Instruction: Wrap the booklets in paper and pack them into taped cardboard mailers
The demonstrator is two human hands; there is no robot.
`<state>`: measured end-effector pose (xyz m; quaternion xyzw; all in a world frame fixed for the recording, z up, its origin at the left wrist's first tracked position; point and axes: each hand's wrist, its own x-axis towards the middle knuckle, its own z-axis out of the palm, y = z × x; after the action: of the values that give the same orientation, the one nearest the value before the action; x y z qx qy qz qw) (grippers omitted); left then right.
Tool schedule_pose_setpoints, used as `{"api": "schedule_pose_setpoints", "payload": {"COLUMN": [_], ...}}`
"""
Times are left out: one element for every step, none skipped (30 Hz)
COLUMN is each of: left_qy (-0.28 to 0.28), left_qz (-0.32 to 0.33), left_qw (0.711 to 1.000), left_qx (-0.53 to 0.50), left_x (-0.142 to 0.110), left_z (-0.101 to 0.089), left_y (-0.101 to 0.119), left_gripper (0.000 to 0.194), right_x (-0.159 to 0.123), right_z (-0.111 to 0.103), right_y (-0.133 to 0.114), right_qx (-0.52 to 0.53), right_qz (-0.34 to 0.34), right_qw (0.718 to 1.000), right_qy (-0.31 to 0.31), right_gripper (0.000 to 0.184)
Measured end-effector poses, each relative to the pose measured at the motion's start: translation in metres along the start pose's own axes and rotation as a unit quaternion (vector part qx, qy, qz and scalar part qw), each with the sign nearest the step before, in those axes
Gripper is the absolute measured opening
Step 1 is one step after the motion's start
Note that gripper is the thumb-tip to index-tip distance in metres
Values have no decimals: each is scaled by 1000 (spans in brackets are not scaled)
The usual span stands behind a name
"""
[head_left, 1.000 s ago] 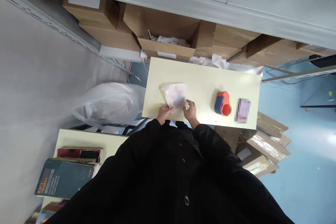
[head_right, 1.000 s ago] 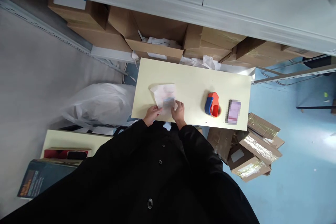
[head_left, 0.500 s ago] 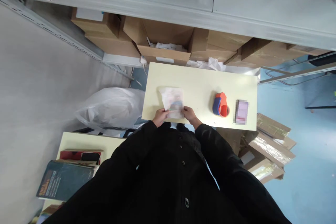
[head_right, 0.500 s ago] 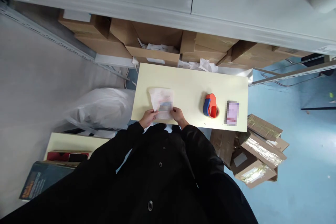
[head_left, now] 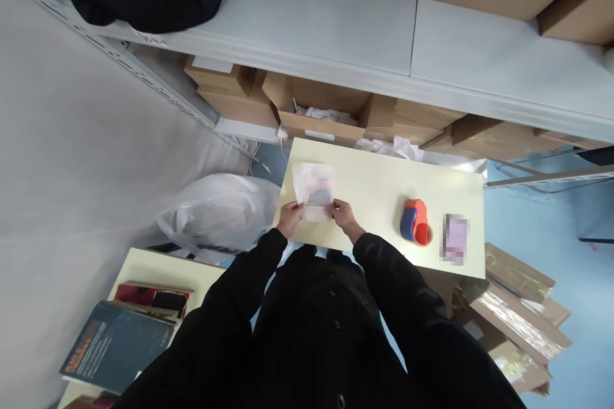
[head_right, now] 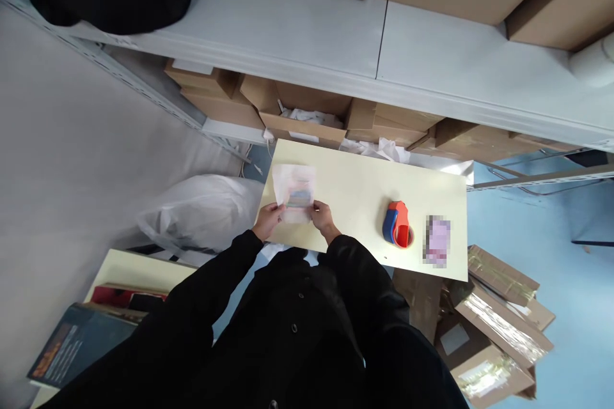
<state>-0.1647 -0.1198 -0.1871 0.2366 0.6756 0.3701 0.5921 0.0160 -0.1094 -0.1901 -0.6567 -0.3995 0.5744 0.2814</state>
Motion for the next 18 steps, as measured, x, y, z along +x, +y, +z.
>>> {"api": "schedule_pose_setpoints", "payload": {"left_qy": [7, 13, 18, 23, 27, 30, 32, 34, 36, 38, 40, 42, 44, 47, 50, 52, 54, 53], "left_qz": [10, 20, 28, 36, 42, 48, 53, 57, 59, 61, 61, 61, 60, 59, 56, 53, 49, 42], "left_qw": [1000, 1000, 999, 999, 998, 997, 997, 996, 995, 994, 993, 992, 990, 989, 987, 986, 985, 984], "left_qx": [7, 13, 20, 28, 35, 43, 51, 59, 69, 80, 92, 104, 117, 129, 140, 150, 158, 165], "left_x": [9, 18, 27, 36, 45, 55, 64, 73, 81, 90, 97, 105, 111, 117, 121, 125, 128, 130], "left_z": [-2, -4, -6, -7, -9, -10, -11, -12, -13, -14, -15, -15, -16, -17, -18, -19, -20, -20], "left_y": [5, 11, 17, 23, 29, 34, 39, 43, 47, 50, 52, 52, 53, 52, 51, 50, 49, 48], "left_gripper": [30, 30, 30, 30, 29, 28, 27, 26, 24, 23, 22, 20, 19, 18, 18, 18, 19, 20], "right_x": [9, 18, 27, 36, 45, 54, 63, 71, 79, 86, 92, 97, 101, 104, 107, 108, 109, 110], "right_z": [4, 9, 13, 18, 22, 26, 30, 33, 36, 39, 41, 43, 45, 47, 48, 50, 51, 53], "right_y": [-5, -9, -14, -19, -24, -28, -32, -36, -38, -40, -41, -41, -41, -41, -40, -40, -39, -39], "right_qx": [-3, -6, -9, -12, -15, -18, -21, -23, -26, -29, -33, -38, -44, -50, -56, -61, -66, -68], "right_qz": [-3, -6, -8, -10, -12, -13, -13, -12, -10, -7, -4, 0, 3, 7, 9, 11, 12, 12], "right_qw": [1000, 1000, 1000, 1000, 1000, 999, 999, 999, 999, 998, 998, 998, 997, 997, 996, 995, 995, 994], "right_qy": [4, 8, 13, 18, 24, 29, 35, 40, 44, 49, 54, 58, 63, 67, 70, 73, 75, 80], "right_gripper": [28, 28, 28, 28, 29, 29, 29, 29, 29, 28, 27, 26, 25, 23, 22, 21, 20, 20]}}
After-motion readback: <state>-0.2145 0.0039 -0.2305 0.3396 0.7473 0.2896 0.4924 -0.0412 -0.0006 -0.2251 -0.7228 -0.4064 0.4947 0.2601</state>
